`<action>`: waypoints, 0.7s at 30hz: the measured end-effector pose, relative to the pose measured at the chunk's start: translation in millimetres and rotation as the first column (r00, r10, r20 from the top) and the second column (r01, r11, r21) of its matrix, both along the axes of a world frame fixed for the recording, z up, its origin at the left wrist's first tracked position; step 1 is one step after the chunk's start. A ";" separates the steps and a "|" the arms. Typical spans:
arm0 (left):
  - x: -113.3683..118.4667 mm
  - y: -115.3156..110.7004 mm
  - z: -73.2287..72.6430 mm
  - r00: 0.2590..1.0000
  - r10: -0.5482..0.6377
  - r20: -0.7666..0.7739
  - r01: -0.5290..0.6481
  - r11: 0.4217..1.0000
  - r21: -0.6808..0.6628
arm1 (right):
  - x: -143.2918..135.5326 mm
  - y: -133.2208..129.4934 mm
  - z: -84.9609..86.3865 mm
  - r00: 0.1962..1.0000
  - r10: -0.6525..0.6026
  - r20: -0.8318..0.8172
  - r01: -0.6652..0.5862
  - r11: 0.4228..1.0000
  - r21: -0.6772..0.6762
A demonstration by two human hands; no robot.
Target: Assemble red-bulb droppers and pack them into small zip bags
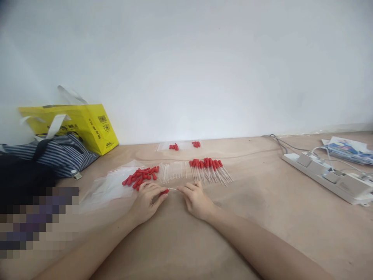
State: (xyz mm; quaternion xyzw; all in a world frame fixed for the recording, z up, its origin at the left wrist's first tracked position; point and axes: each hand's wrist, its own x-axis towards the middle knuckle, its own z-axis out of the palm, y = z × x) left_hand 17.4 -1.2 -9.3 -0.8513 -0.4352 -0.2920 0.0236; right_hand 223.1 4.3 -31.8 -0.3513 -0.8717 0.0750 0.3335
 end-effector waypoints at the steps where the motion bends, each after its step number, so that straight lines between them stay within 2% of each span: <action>1: 0.1 0.3 -0.3 1.000 0.004 0.002 -0.004 1.000 0.002 | -0.4 -0.2 -0.2 1.000 0.007 -0.006 -0.007 1.000 0.005; 8: 2.3 -1.0 -2.4 0.996 0.045 0.074 -0.042 0.998 -0.047 | -4.2 -3.2 -0.4 0.997 0.059 -0.047 -0.055 0.995 0.077; 12: 5.3 -4.7 -2.1 0.995 0.027 0.094 -0.020 0.997 -0.076 | -4.2 -2.9 -0.1 0.996 0.060 -0.065 -0.052 0.991 0.120; 21: 6.1 -7.4 0.0 0.999 -0.041 0.033 0.042 0.998 -0.037 | 1.8 0.0 5.6 0.997 0.032 0.074 -0.051 0.963 0.264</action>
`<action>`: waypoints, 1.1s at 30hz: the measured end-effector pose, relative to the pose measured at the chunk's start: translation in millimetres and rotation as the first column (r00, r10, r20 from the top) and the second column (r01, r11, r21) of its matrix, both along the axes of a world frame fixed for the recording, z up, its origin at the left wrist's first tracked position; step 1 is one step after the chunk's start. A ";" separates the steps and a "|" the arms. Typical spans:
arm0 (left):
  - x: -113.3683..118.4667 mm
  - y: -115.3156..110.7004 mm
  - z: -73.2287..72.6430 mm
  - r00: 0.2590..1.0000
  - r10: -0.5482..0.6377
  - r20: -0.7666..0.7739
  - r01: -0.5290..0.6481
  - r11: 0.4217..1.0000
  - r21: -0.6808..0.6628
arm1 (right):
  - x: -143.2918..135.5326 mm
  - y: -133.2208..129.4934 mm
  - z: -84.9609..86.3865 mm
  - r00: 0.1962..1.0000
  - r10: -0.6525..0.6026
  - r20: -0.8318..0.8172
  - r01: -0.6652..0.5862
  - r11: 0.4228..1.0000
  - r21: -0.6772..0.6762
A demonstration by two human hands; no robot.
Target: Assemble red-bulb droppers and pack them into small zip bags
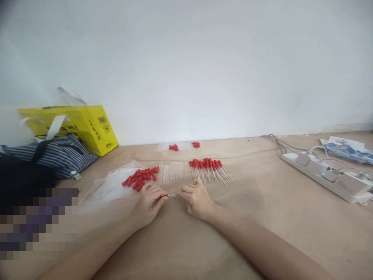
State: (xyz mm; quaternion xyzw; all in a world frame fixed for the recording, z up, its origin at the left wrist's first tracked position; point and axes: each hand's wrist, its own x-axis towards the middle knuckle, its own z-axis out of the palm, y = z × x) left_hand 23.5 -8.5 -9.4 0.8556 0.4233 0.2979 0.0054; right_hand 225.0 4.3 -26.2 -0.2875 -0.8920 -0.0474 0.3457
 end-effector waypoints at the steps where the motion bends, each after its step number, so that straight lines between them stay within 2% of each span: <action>1: 0.1 -0.5 0.3 1.000 -0.016 -0.012 0.016 1.000 0.000 | 0.5 0.2 0.7 1.000 0.004 0.019 -0.004 1.000 0.016; 8: 2.8 -3.2 0.8 0.999 -0.036 -0.024 0.036 0.999 0.017 | -1.8 -2.5 2.2 1.000 0.001 -0.023 -0.001 1.000 0.027; 14: 5.5 -4.7 2.2 0.995 -0.075 -0.059 0.077 0.996 0.040 | -4.6 -5.5 1.6 0.998 0.043 -0.047 -0.045 0.998 -0.049; 22: 6.2 -6.1 1.7 0.996 -0.068 -0.063 0.072 0.996 0.060 | -9.5 -5.4 -1.9 0.998 0.027 -0.052 -0.034 0.988 -0.151; 30: 5.2 -2.8 5.6 0.999 -0.018 -0.050 0.021 0.999 0.042 | -8.3 -4.5 6.6 1.000 -0.002 -0.026 -0.005 0.964 -0.264; 33: 2.2 -1.5 7.6 0.996 -0.031 -0.087 0.037 0.998 0.059 | -3.7 -2.7 8.2 1.000 0.029 0.011 -0.025 0.968 -0.250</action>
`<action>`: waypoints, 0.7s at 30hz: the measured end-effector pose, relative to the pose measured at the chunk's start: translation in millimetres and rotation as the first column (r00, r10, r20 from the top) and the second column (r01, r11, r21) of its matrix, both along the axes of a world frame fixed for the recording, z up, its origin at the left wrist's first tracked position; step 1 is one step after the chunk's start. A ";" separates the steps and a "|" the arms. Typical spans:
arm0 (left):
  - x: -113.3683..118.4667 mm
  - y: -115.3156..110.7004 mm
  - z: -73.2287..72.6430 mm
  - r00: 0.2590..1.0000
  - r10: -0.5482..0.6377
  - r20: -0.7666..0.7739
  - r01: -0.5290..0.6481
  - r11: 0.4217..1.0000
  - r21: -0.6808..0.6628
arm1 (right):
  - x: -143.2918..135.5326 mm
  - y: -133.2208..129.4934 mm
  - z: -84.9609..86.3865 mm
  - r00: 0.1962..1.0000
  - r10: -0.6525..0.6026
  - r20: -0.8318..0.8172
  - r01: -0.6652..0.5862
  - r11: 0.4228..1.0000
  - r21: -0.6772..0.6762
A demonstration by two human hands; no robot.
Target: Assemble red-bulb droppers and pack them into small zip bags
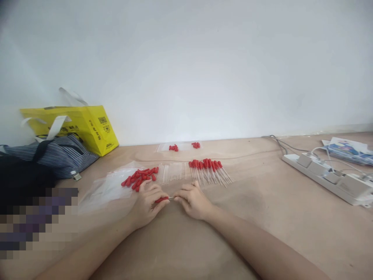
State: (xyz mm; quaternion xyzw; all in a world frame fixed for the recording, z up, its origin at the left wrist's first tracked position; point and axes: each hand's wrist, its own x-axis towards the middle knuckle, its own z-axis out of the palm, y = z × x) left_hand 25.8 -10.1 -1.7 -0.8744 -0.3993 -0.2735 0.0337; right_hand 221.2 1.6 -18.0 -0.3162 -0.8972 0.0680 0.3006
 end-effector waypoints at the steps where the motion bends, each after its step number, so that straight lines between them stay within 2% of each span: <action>1: -0.6 0.1 0.2 1.000 0.000 -0.006 0.000 1.000 0.011 | 1.6 0.2 0.1 1.000 0.000 0.021 -0.001 1.000 0.030; 6: -3.8 1.4 -1.6 0.999 0.046 -0.027 -0.046 0.999 0.022 | 6.9 1.0 -2.1 0.993 -0.080 0.092 0.063 0.984 0.167; 9: -10.8 7.0 -3.5 0.978 0.209 -0.009 -0.208 0.977 0.045 | 6.9 9.0 -3.4 0.966 -0.258 0.013 0.254 0.959 0.123; 12: -20.8 15.7 -3.5 0.897 0.441 0.041 -0.442 0.895 0.051 | 2.9 25.7 -2.2 0.855 -0.516 -0.055 0.518 0.855 0.031; 15: -29.8 23.1 -1.2 0.812 0.582 0.054 -0.582 0.813 -0.001 | -6.3 45.0 1.2 0.733 -0.680 0.009 0.680 0.733 0.011; 17: -35.1 26.1 0.4 0.782 0.622 0.040 -0.621 0.783 -0.036 | -13.9 55.7 3.1 0.688 -0.721 0.083 0.721 0.692 0.026; 21: -45.6 30.3 0.8 0.744 0.668 -0.003 -0.667 0.744 -0.042 | -24.3 67.1 2.7 0.679 -0.712 0.180 0.718 0.695 0.044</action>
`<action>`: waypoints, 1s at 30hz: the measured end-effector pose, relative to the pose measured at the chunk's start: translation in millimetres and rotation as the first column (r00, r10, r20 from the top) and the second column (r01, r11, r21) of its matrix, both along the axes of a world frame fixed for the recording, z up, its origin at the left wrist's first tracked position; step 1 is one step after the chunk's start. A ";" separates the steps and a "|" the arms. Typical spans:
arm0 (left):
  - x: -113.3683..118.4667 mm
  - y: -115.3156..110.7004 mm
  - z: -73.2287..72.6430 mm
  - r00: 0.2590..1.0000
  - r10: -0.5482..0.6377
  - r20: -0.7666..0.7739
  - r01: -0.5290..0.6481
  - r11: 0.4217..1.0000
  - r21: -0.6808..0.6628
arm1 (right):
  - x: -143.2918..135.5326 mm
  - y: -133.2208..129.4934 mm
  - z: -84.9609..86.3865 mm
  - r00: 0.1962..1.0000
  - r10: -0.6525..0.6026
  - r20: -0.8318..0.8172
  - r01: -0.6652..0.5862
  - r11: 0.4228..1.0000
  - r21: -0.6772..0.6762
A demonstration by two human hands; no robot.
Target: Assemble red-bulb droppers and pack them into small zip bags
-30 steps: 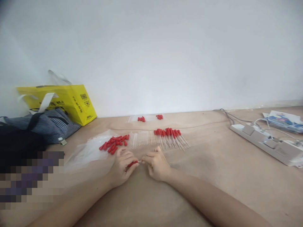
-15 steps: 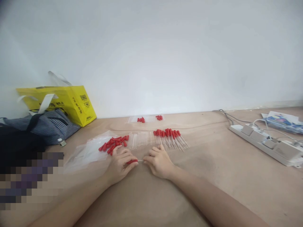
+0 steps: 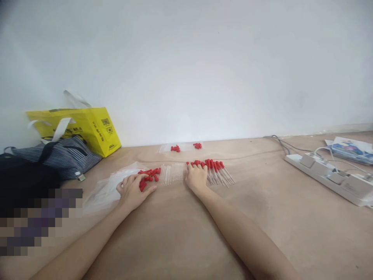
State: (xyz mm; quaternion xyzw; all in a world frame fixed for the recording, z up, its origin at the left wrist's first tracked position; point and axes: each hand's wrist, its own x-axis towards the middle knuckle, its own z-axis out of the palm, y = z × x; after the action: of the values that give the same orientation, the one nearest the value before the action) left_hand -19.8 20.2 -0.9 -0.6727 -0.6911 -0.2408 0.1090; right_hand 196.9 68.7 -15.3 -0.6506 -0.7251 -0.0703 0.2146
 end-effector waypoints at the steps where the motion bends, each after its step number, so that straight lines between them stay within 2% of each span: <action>1: -2.6 1.2 -0.7 1.000 0.011 -0.013 -0.011 1.000 0.011 | -0.8 0.9 -0.7 1.000 0.003 0.003 -0.003 1.000 -0.005; 8: -8.8 9.1 -5.7 0.995 0.008 -0.095 0.002 0.995 0.101 | -1.7 1.7 0.1 1.000 -0.006 0.013 0.006 0.999 -0.037; 14: 2.7 12.4 -4.8 0.960 -0.166 -0.225 0.190 0.978 0.086 | -11.0 13.8 3.5 0.995 -0.097 0.021 0.098 0.991 -0.095; 19: 4.3 13.1 -4.3 0.946 -0.213 -0.245 0.236 0.970 0.065 | -16.4 19.0 4.1 0.993 -0.105 0.045 0.109 0.989 -0.103; 23: 3.2 12.4 -4.3 0.921 -0.270 -0.283 0.292 0.956 0.037 | -13.0 9.5 7.1 0.995 -0.088 0.050 0.091 0.994 -0.060; 26: 3.2 12.5 -6.1 0.913 -0.284 -0.293 0.306 0.952 0.029 | -2.1 -6.0 5.7 0.999 -0.017 0.043 0.016 1.000 0.024; 28: 3.7 13.2 -7.6 0.919 -0.276 -0.282 0.299 0.953 0.042 | 8.4 -20.1 1.4 0.992 0.119 0.038 -0.123 0.985 0.124; 30: 4.9 13.7 -7.9 0.932 -0.258 -0.256 0.280 0.958 0.055 | 20.0 -35.6 -4.2 0.955 0.293 0.042 -0.296 0.940 0.172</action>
State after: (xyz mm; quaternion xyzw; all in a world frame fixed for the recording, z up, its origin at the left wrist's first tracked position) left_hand -14.9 33.9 -8.9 -0.7800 -0.5620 -0.1989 0.1903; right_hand 216.9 33.1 -19.5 -0.5129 -0.8068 -0.1065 0.2734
